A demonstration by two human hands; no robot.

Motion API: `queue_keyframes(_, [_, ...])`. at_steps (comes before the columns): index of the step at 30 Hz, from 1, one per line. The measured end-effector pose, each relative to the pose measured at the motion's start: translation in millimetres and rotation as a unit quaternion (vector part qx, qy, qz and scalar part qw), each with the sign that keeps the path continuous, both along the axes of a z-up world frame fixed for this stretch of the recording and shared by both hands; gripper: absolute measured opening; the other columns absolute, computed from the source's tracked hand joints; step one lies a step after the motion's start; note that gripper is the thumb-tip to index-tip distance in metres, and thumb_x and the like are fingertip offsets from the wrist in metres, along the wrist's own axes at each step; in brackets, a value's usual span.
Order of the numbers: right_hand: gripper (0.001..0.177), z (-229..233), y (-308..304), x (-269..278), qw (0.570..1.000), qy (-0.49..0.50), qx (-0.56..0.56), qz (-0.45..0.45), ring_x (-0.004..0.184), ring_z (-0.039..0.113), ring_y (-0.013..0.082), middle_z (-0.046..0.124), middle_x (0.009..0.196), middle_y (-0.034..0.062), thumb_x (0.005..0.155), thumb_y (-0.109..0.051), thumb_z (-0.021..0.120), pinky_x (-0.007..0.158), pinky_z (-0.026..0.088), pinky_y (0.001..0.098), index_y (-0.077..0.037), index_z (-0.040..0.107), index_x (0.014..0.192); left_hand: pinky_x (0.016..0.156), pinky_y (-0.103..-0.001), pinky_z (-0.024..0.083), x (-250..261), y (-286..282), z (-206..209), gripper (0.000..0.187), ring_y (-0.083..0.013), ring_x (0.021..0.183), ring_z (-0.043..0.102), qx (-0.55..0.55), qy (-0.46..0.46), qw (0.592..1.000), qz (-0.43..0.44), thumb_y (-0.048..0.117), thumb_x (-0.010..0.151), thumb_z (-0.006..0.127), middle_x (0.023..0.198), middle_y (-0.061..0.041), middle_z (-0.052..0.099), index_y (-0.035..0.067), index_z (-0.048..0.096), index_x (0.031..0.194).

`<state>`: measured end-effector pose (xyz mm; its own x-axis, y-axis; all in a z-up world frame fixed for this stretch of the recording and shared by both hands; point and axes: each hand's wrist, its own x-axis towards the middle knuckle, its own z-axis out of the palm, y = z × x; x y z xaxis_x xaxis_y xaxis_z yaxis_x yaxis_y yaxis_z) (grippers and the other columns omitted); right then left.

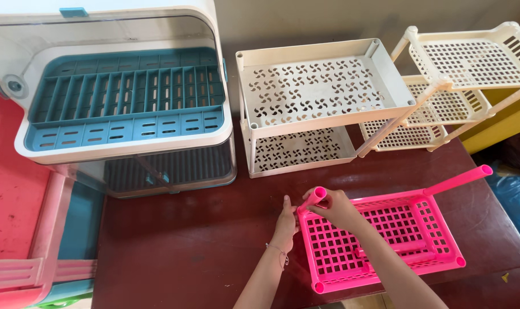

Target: The person wipes pink plastic shelf components with a gray cloth, then inserts the legs into the shelf base and stands the unit upright on the table.

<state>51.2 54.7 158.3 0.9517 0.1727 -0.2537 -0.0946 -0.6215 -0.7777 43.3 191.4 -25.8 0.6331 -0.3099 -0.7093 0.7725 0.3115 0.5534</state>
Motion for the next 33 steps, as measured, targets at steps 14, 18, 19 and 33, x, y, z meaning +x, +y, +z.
queue_keyframes(14, [0.029, -18.6, 19.8, -19.6, 0.991, -0.038, -0.007, -0.125, 0.079, 0.076, 0.0137, 0.081, 0.086, 0.0066, 0.084, -0.015, 0.08, 0.074, 0.06, 0.0299, -0.006, 0.073, 0.111, 0.113, -0.044, 0.035, 4.0, 2.5, 48.7, 0.08, -0.0165, 0.12, 0.058, 0.006, 0.019, 1.0, 0.001, 0.079, 0.091, 0.036, 0.124, -0.002, 0.066, 0.01, 0.06, 0.124])
queue_keyframes(18, [0.035, -37.4, 18.1, -24.1, 0.987, -0.093, -0.001, -0.133, 0.09, 0.079, 0.0128, 0.081, 0.097, 0.0073, 0.086, -0.016, 0.078, 0.081, 0.062, 0.0303, -0.008, 0.071, 0.119, 0.114, -0.041, 0.039, -2.9, 2.8, 40.0, 0.08, -0.0159, 0.122, 0.059, -0.012, 0.01, 1.0, 0.016, 0.077, 0.093, 0.036, 0.129, -0.005, 0.065, 0.013, 0.056, 0.136])
queue_keyframes(19, [0.042, -41.3, 11.9, -25.5, 0.989, -0.079, 0.014, -0.122, 0.094, 0.077, 0.0137, 0.081, 0.1, 0.0079, 0.084, -0.016, 0.08, 0.083, 0.061, 0.0311, -0.009, 0.069, 0.124, 0.113, -0.041, 0.04, -7.1, 1.9, 36.8, 0.08, -0.0162, 0.123, 0.059, -0.013, 0.007, 1.0, 0.021, 0.076, 0.093, 0.036, 0.13, -0.005, 0.065, 0.012, 0.055, 0.137])
queue_keyframes(33, [0.049, -121.2, -218.5, -103.9, 0.96, -0.002, -0.273, -0.054, 0.105, 0.074, 0.0318, 0.073, 0.121, 0.016, 0.081, 0.0, 0.068, 0.095, 0.058, 0.0418, -0.014, 0.071, 0.128, 0.103, -0.03, 0.047, -82.9, -27.6, 31.3, 0.063, -0.0166, 0.123, 0.062, 0.073, -0.101, 0.988, 0.096, 0.018, 0.095, 0.059, 0.139, -0.01, 0.065, 0.006, 0.041, 0.154])
